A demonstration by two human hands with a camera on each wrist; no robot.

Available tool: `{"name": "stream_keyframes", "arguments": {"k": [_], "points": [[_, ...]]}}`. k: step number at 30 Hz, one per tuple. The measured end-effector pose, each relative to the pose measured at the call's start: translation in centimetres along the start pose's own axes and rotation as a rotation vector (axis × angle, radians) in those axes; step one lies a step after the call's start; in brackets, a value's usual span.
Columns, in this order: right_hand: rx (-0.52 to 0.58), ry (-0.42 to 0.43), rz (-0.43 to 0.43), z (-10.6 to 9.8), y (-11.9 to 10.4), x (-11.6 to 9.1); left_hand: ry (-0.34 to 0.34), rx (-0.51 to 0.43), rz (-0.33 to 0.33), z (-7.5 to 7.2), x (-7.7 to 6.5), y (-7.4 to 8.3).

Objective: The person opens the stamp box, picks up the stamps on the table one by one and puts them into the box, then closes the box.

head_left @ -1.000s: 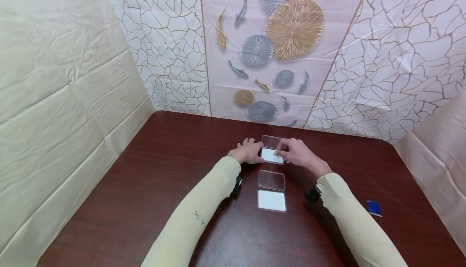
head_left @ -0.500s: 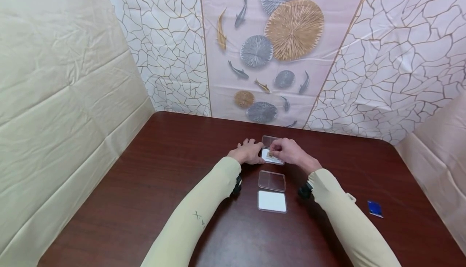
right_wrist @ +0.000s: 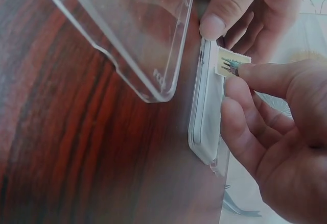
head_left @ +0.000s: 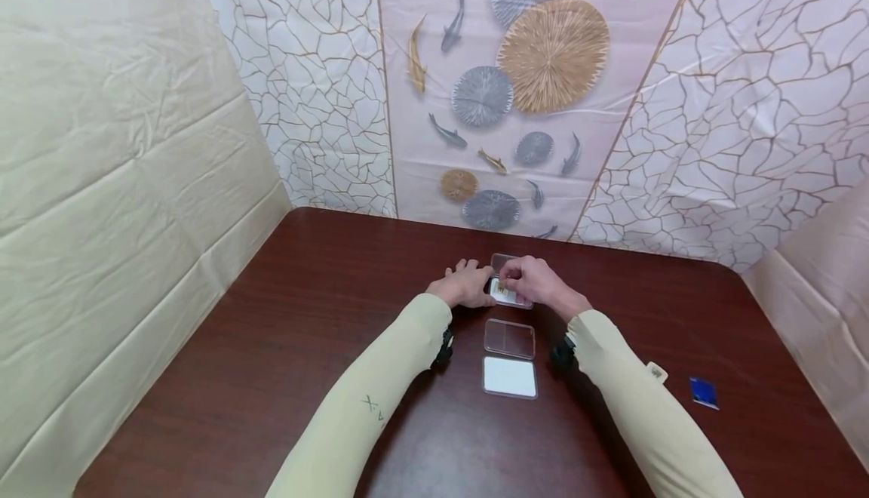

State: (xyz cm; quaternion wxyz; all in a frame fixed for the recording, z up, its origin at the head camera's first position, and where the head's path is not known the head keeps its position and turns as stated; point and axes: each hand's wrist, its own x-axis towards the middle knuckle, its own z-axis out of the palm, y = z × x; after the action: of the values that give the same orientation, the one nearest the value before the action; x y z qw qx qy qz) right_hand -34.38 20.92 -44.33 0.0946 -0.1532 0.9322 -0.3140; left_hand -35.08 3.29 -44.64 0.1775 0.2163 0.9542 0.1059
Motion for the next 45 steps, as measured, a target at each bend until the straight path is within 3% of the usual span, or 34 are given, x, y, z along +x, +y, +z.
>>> {"name": "stream_keyframes", "arguments": {"k": [9,26,45], "points": [[-0.129,0.01,-0.043,0.2,0.1,0.9,-0.001,-0.014,0.011,-0.2,-0.3,0.1],[-0.202,-0.002,0.051,0.8,-0.3,1.4,-0.006,-0.027,0.005,-0.2,-0.4,0.0],[-0.244,0.016,0.053,0.7,-0.3,1.5,-0.011,-0.023,0.013,-0.4,-0.4,0.0]]}}
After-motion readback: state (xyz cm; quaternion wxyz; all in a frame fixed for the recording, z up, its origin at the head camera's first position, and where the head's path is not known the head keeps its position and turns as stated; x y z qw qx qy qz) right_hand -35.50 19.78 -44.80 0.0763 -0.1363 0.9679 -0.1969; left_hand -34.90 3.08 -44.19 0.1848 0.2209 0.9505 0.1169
